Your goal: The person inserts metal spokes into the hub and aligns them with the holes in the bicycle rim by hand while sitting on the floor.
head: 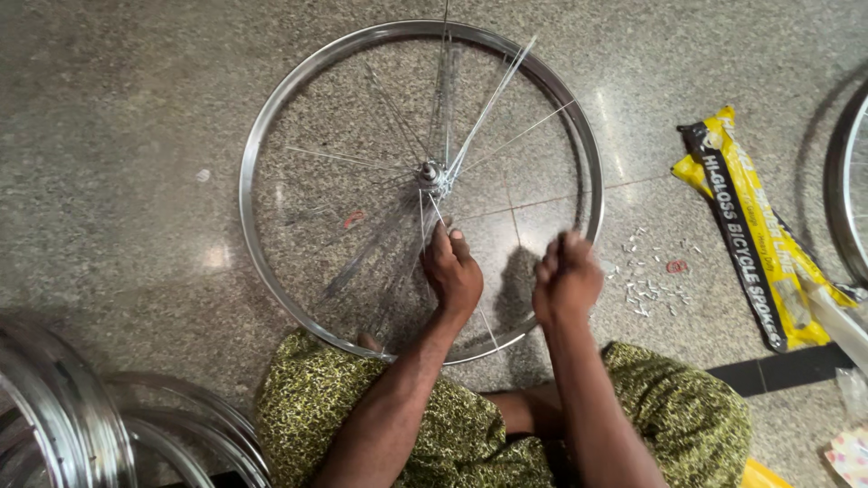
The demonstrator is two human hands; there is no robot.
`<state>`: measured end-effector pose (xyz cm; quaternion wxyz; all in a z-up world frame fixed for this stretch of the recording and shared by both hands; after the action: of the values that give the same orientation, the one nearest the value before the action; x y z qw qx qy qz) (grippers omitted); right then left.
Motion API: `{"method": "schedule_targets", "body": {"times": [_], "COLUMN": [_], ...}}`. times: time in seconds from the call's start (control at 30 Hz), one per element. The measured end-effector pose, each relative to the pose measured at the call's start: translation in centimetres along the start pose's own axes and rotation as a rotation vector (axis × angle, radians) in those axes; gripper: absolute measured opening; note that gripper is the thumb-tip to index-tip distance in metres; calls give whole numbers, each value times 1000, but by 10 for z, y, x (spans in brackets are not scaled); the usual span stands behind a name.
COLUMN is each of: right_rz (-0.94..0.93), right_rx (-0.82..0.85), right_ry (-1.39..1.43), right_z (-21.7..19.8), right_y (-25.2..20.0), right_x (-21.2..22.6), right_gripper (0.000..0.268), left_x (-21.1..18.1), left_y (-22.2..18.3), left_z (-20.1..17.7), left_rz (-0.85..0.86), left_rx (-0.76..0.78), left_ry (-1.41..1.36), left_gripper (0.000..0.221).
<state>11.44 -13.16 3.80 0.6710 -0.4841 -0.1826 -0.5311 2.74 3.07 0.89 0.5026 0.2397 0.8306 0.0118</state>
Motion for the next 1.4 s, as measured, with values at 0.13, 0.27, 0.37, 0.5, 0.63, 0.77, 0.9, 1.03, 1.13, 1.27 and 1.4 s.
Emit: {"method": "schedule_targets", "body": {"times": [0.13,0.27,0.37,0.5,0.63,0.77,0.9,1.03,1.13,1.27,1.4], "right_rz": [167,169,86,53,-75,139,189,164,139,118,97], "right_rx": [-156,-134,-34,96,14,-148,-174,-153,-155,-165,-172], "right_ry": [-44,-307,-529,-1109,-1114,-748,-676,-688,-651,-637,-659], "right_z": [-52,-65,-62,-60,-84,-107,-112,-117,-121,-126,-123], "right_y": [-70,-93,-93,-89,-61,-48,-49,-45,-43,-44,-46], "right_x": [-1,-26,-32,-23,2,-14,-34,-36,-42,-44,-38], "right_gripper": [9,19,21,27,32,35,30,30,29,31,25], "left_x": [-3,-9,-12,-11,2,13,11,-5,-8,-21,-10], "left_y": [-3,-3,-2,0,-5,-22,-47,-84,-81,-69,-72], "left_z": [3,5,13,13,21,22,8,-19,-26,-23,-17], "left_rz": [-26,16,-7,-26,-300,-486,-544,-17,-325,-494,-441], "left_rx": [70,114,250,289,430,587,910,998,988,846,841], "left_ry": [8,-154,-121,-67,-415,-446,-238,80,97,-215,-247], "left_gripper": [36,38,38,32,28,22,22,21,24,25,22]}}
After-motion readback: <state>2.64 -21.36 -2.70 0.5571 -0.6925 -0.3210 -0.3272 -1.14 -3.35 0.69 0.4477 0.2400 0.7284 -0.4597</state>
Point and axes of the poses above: each hand's wrist, its own y-axis towards the middle knuckle, its own z-axis out of the palm, x = y × z, the point moved 5 cm from there along y, towards the middle knuckle, and after that the axes turned 12 degrees about -x, right-handed, at the moved point
